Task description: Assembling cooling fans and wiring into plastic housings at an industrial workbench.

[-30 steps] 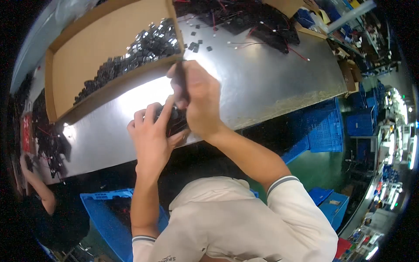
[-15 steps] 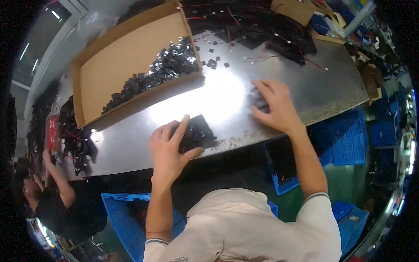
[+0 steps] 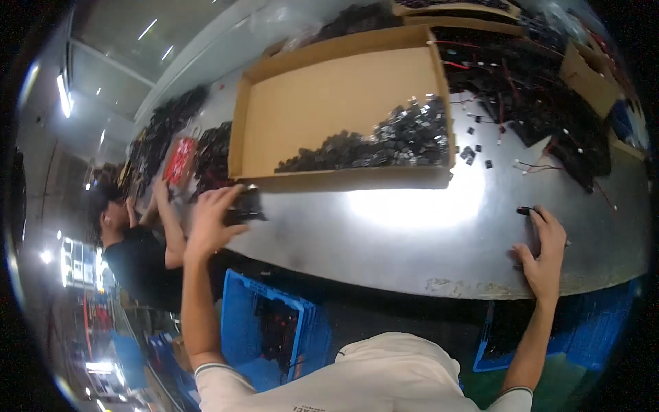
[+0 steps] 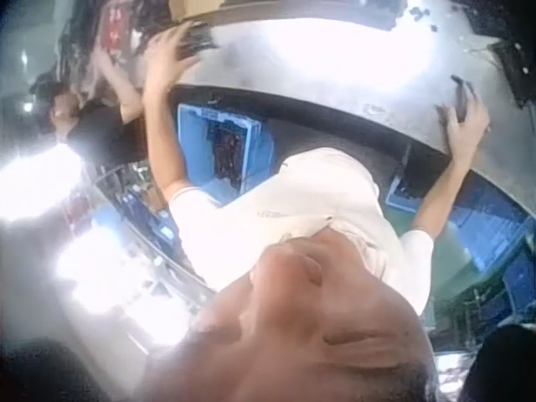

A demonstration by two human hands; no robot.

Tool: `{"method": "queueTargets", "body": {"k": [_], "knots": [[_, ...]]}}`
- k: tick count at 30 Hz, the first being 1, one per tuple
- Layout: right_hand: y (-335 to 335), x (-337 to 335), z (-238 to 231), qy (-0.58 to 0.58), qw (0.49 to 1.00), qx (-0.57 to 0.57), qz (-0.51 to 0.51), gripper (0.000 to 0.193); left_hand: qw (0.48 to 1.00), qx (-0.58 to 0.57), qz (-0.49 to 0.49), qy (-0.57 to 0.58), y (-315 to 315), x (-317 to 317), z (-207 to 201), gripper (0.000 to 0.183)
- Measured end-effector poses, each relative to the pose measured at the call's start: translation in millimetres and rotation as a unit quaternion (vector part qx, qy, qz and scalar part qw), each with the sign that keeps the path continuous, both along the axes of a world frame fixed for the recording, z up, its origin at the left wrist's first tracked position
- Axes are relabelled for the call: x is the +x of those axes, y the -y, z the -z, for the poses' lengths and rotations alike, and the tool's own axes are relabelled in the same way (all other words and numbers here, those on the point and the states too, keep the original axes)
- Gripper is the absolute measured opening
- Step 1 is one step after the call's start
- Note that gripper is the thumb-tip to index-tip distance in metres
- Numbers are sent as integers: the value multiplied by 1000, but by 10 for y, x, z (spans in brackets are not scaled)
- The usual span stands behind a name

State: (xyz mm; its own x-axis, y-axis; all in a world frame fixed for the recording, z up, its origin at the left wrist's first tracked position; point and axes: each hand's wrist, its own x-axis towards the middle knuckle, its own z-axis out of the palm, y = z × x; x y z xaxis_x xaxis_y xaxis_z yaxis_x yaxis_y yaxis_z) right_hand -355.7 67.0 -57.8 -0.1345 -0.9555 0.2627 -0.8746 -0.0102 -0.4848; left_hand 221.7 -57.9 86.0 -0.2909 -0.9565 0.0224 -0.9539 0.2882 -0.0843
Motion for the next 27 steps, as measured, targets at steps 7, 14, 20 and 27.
{"method": "queueTargets", "body": {"k": [7,14,20,27], "knots": [[9,-9,-60,-8,1000,-22,15,57,994,-7,-86,61,1057,1024,-140,92],[150,82,-218,-7,999,-42,-16,55,963,-234,-118,66,1495,195,-29,76],[116,47,-187,-10,999,-47,-2,51,952,-76,192,-227,1338,-2359,60,45],[42,17,-142,7,999,-46,7,48,902,-76,368,-211,1869,-4336,393,53]]}}
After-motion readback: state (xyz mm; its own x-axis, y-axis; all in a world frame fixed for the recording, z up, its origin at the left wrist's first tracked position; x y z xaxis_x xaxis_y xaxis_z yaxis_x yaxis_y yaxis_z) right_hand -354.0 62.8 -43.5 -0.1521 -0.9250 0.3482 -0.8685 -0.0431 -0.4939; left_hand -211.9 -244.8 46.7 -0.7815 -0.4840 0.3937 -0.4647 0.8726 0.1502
